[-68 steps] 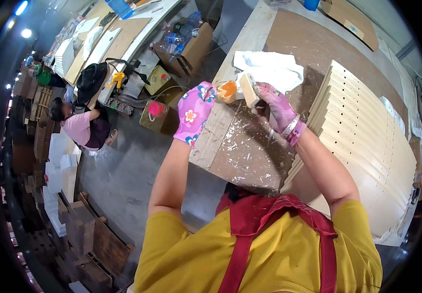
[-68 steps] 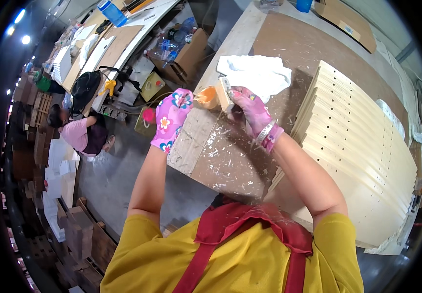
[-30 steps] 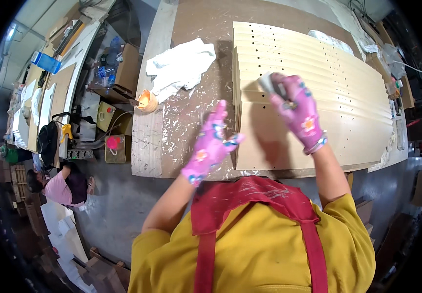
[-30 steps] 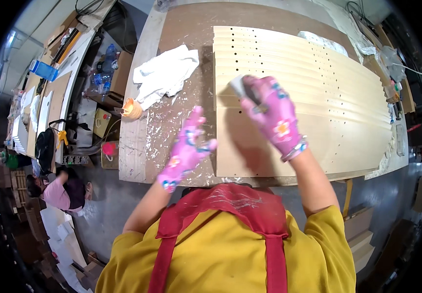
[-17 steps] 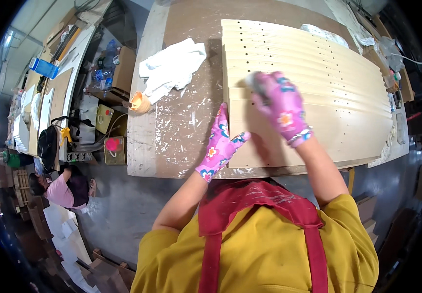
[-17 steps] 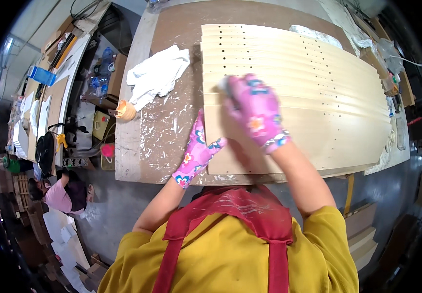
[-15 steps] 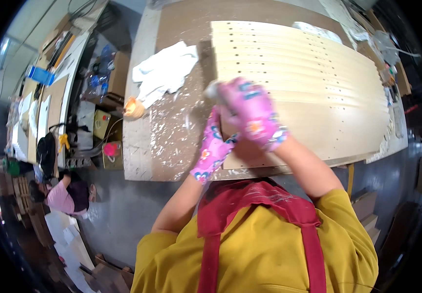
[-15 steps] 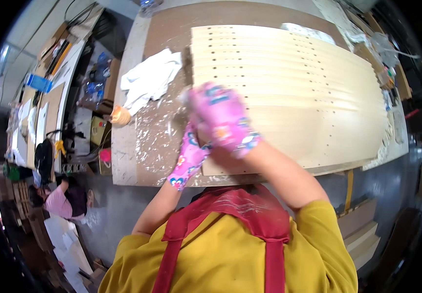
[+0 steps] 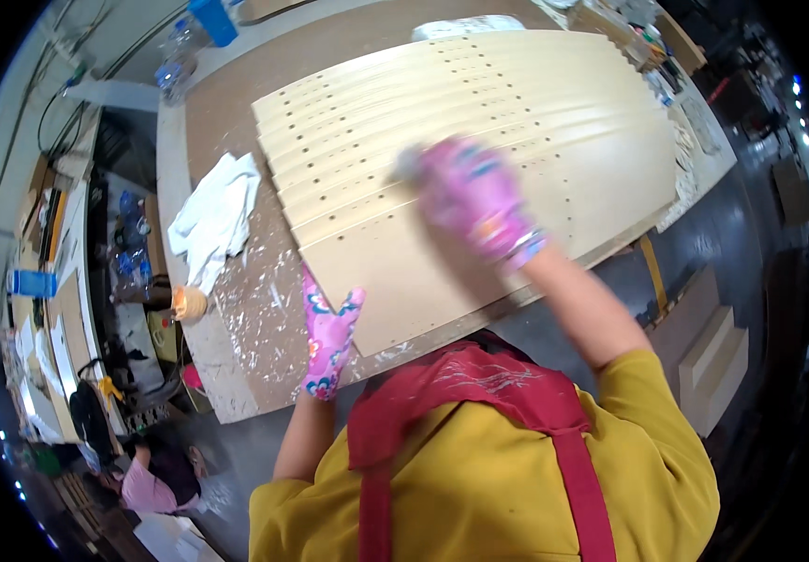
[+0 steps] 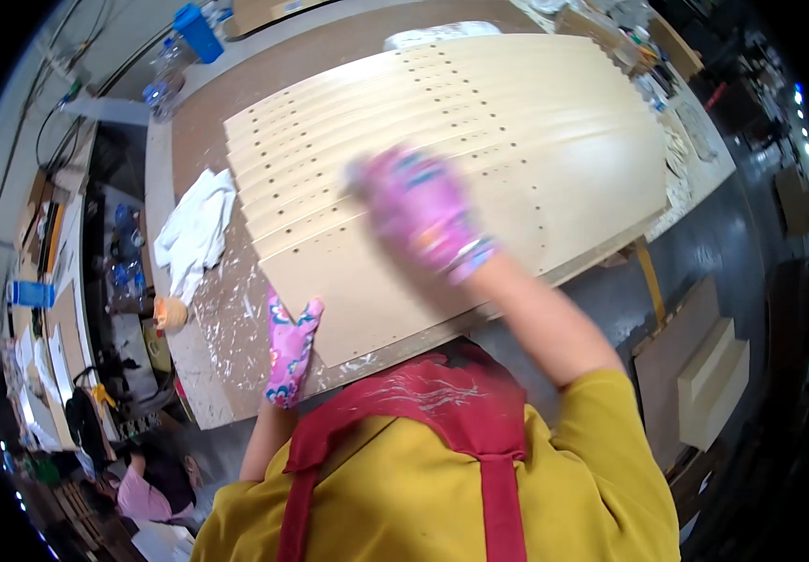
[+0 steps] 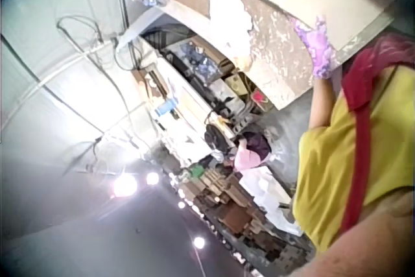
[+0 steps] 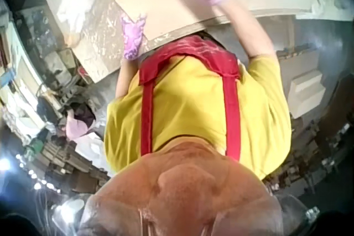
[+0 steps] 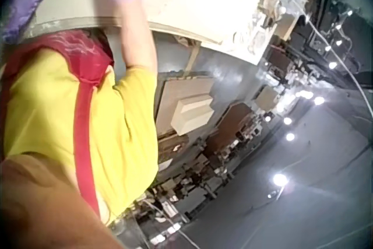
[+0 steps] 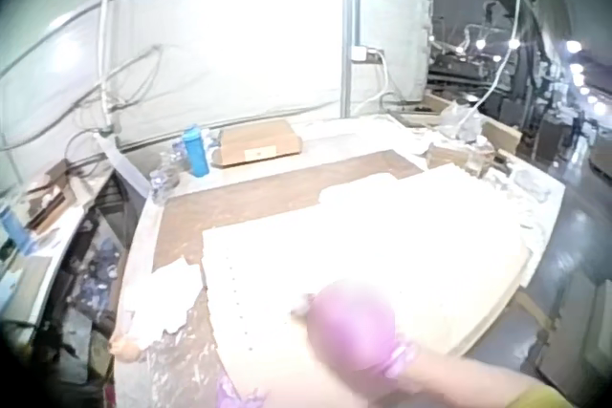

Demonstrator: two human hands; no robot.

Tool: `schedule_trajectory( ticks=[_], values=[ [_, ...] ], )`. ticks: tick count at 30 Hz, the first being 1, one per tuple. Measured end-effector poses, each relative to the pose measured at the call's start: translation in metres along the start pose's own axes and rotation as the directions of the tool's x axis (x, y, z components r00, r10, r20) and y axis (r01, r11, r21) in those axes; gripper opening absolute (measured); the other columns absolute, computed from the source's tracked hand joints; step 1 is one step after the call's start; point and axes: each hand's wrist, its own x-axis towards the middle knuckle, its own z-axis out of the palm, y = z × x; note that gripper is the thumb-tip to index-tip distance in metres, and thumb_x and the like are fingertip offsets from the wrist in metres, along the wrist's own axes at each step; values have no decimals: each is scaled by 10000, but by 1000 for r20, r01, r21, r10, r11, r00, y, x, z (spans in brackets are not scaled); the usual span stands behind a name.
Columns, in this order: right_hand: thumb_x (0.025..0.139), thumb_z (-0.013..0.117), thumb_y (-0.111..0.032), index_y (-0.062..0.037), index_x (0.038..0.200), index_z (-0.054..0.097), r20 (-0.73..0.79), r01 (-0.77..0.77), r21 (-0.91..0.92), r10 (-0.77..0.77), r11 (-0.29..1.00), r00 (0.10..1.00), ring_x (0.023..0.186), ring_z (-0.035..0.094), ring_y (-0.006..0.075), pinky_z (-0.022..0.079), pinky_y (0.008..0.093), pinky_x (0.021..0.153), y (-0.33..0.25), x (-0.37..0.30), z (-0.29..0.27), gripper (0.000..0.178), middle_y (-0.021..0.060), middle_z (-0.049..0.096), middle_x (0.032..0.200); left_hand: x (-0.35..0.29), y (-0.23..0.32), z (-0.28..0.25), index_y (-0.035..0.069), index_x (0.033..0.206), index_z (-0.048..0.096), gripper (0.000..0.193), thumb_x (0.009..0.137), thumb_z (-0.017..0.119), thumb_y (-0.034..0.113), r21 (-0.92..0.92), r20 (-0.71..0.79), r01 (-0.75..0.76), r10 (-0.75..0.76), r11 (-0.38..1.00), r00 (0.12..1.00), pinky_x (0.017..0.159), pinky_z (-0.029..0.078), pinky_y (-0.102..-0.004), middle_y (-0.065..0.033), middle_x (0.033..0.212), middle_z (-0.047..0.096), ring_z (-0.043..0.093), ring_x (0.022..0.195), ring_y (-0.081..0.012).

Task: The person applies a liquid finish to a stack of light-colored wooden boards using a small brush and a sponge. They dip the brush into a container of finish and apply it to the edges and surfaces of the boards, then use a sponge to spread the finish evenly across the boards.

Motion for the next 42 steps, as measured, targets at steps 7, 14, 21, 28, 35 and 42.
schedule_trajectory(
  ticks=[7, 14, 21, 28, 35, 42],
  values=[
    [825, 581, -135, -50, 1242, 552, 239, -407, 180, 361, 896, 901, 845, 615, 338, 513, 421, 739, 102, -32, 2, 427, 190, 615, 1043, -1, 13, 1, 32, 1474, 267, 766, 827, 677, 31, -65, 3, 83, -83, 994, 997, 975, 426, -323, -125, 1294, 512, 510, 1149, -197],
    [790, 664, -179, -69, 1155, 579, 44, -66, 341, 54, 938, 998, 863, 624, 343, 513, 432, 751, 46, 44, 4, 390, 170, 625, 946, -1, 6, -1, -4, 1441, 297, 745, 825, 704, 98, 91, -59, 11, -5, 996, 998, 1011, 395, -332, -158, 1332, 482, 483, 1202, -236],
    [870, 567, -202, -131, 1083, 635, 225, 228, 329, -310, 916, 924, 760, 648, 297, 531, 414, 656, -96, 100, 22, 234, 138, 630, 882, 2, 0, -4, -9, 1489, 209, 903, 785, 749, 157, 101, -43, -12, 16, 995, 999, 1099, 327, -361, -211, 1417, 398, 407, 1313, -310],
    [859, 568, -173, -128, 1075, 617, 58, 163, 485, -218, 859, 974, 757, 626, 323, 521, 448, 652, -80, 109, 25, 226, 149, 615, 864, 11, 0, -4, -25, 1487, 179, 974, 775, 764, 289, 228, 26, -106, 102, 968, 994, 1108, 316, -404, -244, 1445, 343, 366, 1330, -365],
    [829, 575, -127, -85, 997, 620, 145, -152, 284, 115, 947, 983, 742, 644, 291, 511, 418, 611, -22, 121, 35, 179, 149, 619, 804, 7, 16, -8, -30, 1490, 159, 999, 776, 760, 328, 452, 26, -132, 135, 882, 990, 1120, 282, -420, -259, 1470, 307, 339, 1337, -392],
    [838, 563, -184, -127, 1135, 599, 182, 28, 396, -108, 918, 977, 828, 644, 303, 519, 453, 696, -88, 86, 17, 305, 158, 615, 873, 13, 30, -16, -23, 1486, 199, 990, 724, 801, 172, -105, 22, 32, -30, 994, 999, 1118, 312, -381, -232, 1450, 351, 353, 1354, -329]
  ],
)
